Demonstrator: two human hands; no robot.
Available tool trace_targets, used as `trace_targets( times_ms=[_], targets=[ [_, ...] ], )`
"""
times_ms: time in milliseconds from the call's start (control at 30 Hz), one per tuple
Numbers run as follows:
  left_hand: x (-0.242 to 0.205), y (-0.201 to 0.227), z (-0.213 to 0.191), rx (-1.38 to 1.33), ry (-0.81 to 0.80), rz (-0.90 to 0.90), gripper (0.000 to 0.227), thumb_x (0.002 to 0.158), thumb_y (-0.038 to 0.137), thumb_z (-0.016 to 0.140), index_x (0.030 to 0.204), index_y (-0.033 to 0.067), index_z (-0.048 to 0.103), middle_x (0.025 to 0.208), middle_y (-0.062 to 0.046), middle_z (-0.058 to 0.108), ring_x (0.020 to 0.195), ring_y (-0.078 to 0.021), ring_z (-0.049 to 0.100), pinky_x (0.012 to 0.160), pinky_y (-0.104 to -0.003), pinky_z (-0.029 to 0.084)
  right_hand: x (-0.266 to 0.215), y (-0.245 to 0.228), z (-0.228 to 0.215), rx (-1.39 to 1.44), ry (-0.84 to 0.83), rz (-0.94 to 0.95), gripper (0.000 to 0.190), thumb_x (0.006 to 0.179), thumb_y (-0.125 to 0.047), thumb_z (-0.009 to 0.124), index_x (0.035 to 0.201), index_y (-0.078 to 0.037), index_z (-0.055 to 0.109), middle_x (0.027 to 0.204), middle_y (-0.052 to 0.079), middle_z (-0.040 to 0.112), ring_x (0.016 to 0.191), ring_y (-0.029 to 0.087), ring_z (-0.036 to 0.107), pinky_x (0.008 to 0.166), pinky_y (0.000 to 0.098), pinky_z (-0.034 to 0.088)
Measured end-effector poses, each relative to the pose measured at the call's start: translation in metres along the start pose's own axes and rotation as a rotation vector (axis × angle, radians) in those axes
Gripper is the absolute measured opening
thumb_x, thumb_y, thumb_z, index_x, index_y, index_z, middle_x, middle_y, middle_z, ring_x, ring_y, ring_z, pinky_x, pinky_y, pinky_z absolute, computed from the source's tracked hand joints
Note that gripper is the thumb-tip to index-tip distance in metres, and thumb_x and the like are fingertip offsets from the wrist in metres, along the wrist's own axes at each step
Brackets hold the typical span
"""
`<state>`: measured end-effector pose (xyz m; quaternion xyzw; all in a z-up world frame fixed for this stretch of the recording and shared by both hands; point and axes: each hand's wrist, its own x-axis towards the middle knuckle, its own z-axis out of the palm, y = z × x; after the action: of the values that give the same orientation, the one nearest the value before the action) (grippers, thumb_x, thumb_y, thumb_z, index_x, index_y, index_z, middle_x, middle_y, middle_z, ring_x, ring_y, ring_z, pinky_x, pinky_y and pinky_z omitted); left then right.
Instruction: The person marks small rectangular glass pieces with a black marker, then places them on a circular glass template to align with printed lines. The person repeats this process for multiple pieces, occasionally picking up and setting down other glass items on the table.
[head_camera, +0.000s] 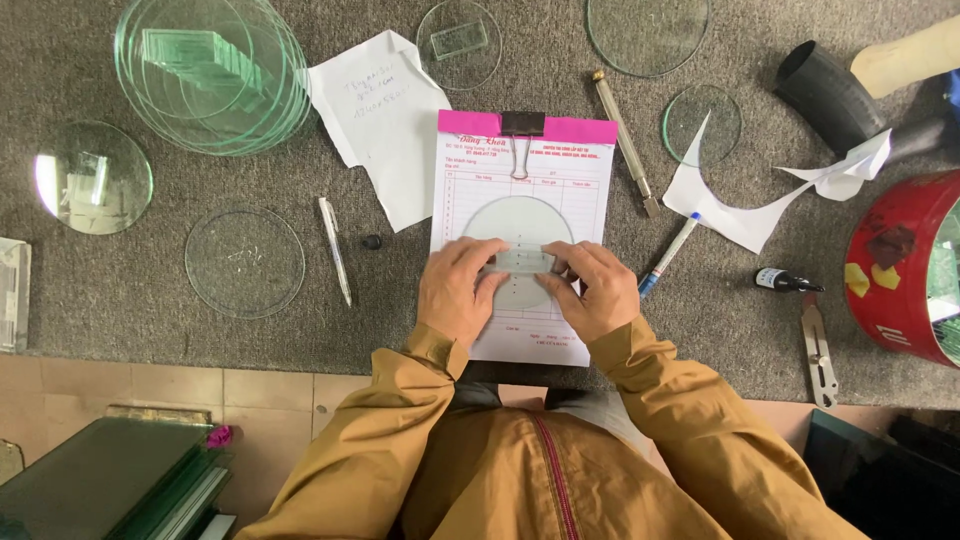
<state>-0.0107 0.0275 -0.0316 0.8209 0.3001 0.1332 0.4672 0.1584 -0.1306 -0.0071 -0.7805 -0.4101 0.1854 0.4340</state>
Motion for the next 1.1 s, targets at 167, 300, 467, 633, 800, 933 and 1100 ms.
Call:
trace_targets(
  times_ms=[167,300,467,633,800,933,1100],
  targets=[
    [0.012,-0.042,0.014,0.326,0.090,0.241,0.031,0.097,0.041,0.084,0.126,0.0319,0.078,0.116,0.004,0.060,0.106,-0.0279,0.063,0.093,-0.049,0.050,0.010,0.015,0.001,-0.292,0.051,-0.234,0.032,0.092,-0.030,0.094,0.119,-0.015,0.085,0.098,0.004,0.064,0.098,0.030,0.065,0.086,0.0432,0.062],
    [0.018,-0.040,0.009,0.308,0.105,0.266,0.028,0.100,0.044,0.081,0.125,0.0318,0.077,0.116,0.005,0.059,0.108,-0.0268,0.062,0.093,-0.046,0.047,0.010,0.027,0.007,-0.268,0.054,-0.240,0.029,0.097,-0.031,0.092,0.119,-0.014,0.085,0.104,0.007,0.060,0.105,0.032,0.062,0.092,0.0442,0.060],
    [0.016,-0.035,0.005,0.317,0.114,0.252,0.028,0.101,0.045,0.080,0.125,0.0321,0.078,0.115,0.006,0.058,0.106,-0.0263,0.063,0.092,-0.046,0.047,0.010,0.016,0.009,-0.223,0.056,-0.211,0.027,0.099,-0.027,0.090,0.121,-0.012,0.085,0.105,0.009,0.058,0.105,0.035,0.061,0.088,0.0471,0.059],
    [0.015,-0.035,0.004,0.315,0.121,0.261,0.027,0.101,0.043,0.081,0.124,0.0311,0.079,0.113,0.005,0.057,0.105,-0.0260,0.063,0.093,-0.046,0.048,0.009,0.024,0.012,-0.225,0.070,-0.207,0.029,0.097,-0.031,0.092,0.121,-0.014,0.086,0.106,0.007,0.058,0.105,0.032,0.060,0.089,0.0442,0.058],
    [0.017,-0.032,0.002,0.304,0.125,0.254,0.027,0.099,0.042,0.083,0.123,0.0311,0.080,0.113,0.005,0.057,0.105,-0.0257,0.063,0.093,-0.045,0.048,0.013,0.016,0.011,-0.222,0.075,-0.199,0.029,0.099,-0.029,0.091,0.121,-0.012,0.085,0.106,0.009,0.059,0.104,0.034,0.061,0.088,0.0462,0.059],
    [0.012,-0.032,0.003,0.291,0.110,0.238,0.027,0.099,0.040,0.084,0.124,0.0295,0.081,0.112,0.004,0.057,0.106,-0.0251,0.063,0.094,-0.045,0.048,0.008,0.022,0.011,-0.230,0.053,-0.188,0.030,0.097,-0.031,0.092,0.122,-0.015,0.086,0.106,0.007,0.058,0.104,0.032,0.059,0.085,0.0441,0.058],
    [0.014,-0.031,0.002,0.294,0.109,0.242,0.032,0.099,0.042,0.084,0.128,0.0308,0.080,0.113,0.005,0.057,0.106,-0.0240,0.063,0.095,-0.045,0.048,0.010,0.016,0.010,-0.215,0.063,-0.173,0.031,0.096,-0.028,0.093,0.124,-0.014,0.086,0.106,0.007,0.058,0.104,0.032,0.058,0.084,0.0442,0.058]
  ],
)
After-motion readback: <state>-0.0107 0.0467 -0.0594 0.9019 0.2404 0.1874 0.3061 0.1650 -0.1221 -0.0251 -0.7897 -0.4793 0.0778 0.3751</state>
